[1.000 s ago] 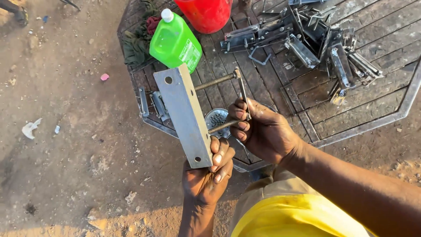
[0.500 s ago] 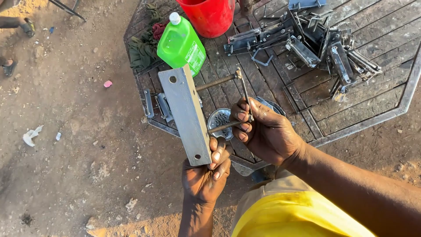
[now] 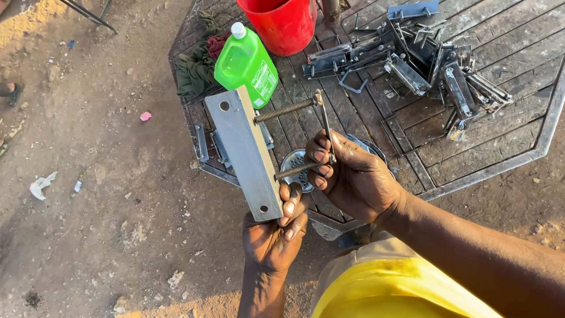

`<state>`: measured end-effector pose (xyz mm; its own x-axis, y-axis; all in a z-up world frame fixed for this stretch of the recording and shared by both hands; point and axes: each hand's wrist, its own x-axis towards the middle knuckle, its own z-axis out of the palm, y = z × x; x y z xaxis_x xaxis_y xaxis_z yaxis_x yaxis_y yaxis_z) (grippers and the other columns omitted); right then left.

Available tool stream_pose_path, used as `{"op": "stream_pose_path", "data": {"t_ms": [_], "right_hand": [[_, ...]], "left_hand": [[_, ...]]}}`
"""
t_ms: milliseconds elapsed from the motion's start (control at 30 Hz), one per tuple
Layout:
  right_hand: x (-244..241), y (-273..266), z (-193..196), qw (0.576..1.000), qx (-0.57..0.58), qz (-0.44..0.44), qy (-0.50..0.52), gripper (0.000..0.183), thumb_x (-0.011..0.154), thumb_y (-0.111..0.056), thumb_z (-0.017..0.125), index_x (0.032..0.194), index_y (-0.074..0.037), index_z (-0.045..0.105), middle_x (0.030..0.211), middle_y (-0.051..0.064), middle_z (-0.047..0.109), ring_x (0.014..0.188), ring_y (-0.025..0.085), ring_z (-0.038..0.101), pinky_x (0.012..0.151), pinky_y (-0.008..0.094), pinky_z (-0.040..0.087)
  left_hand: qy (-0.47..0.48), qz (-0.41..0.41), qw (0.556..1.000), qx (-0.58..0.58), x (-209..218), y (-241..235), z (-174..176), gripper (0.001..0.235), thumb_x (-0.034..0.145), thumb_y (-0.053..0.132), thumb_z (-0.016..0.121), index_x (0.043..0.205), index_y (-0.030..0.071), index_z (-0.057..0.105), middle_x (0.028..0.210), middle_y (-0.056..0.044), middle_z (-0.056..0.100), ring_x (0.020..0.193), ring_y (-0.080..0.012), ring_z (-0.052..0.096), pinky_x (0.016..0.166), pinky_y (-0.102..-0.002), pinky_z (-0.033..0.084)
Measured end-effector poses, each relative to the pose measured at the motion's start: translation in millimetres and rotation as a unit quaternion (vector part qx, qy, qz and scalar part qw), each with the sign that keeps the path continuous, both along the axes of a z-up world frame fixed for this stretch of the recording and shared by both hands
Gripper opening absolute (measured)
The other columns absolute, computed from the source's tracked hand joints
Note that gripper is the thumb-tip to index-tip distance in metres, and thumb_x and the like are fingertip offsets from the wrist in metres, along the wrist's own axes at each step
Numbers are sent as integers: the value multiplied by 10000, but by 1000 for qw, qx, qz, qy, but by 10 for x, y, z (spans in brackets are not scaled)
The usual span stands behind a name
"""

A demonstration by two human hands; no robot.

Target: The person paints a metal part with a brush using black paint from a can, then inserts and tightens two bolts into the part. The painted part is placed on a wooden table alongside other similar parts.

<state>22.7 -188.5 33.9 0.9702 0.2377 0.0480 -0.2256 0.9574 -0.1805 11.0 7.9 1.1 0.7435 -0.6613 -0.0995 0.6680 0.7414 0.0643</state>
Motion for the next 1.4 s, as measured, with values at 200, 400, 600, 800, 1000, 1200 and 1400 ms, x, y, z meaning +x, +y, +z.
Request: {"op": "stream_pose_path", "data": {"t_ms": [200,400,600,800,1000,1200,1400], "right_hand": [[26,43,45,999,-37,5,-6,119,1029,-133,541,952,-54,495,890,69,517,688,136,465,657,292,463],[68,28,75,997,-70,11,-9,137,1016,-141,556,943,-37,504,889,83,520,693,135,492,644,301,496],[121,-3,122,998,-61,24,-22,102,1016,-118,554,959,-45,510,886,81,500,716,155,486,661,325,465],[171,-29,122,996,-54,48,-48,150,998,-136,590,932,-43,492,887,95,515,730,170,504,684,333,479],[225,-37,92,996,-63,44,-39,111,1029,-132,558,1014,-29,520,892,98,544,714,168,518,709,354,507],[282,23,147,992,-118,39,17,174,1030,-163,546,905,-42,536,900,99,584,699,166,553,624,303,485],[294,213,83,914,-383,-119,59,130,924,-147,738,970,-97,628,720,1,517,580,94,457,473,225,371]], "left_hand": [[25,27,999,41,18,109,-171,272,937,91,635,1138,-80,572,907,-177,567,736,-204,588,552,-295,484],[38,39,998,34,91,224,-292,232,977,71,555,1164,-66,560,1104,-167,629,862,-234,607,557,-310,503],[22,15,1000,6,167,149,-121,238,960,44,585,1136,-115,566,927,-195,530,784,-224,540,568,-296,513],[12,11,1000,10,227,123,-24,202,949,40,597,1071,-112,544,897,-199,512,704,-212,514,557,-298,510],[2,-5,1000,2,283,113,5,199,953,44,622,1075,-97,553,893,-188,541,707,-197,521,567,-293,527],[-13,37,999,33,277,168,-103,256,987,18,556,1198,-115,616,1093,-241,664,817,-263,635,545,-308,555],[-15,64,980,187,326,-5,-45,360,850,11,611,1194,-94,614,840,-167,608,613,-176,501,420,-266,436]]}}
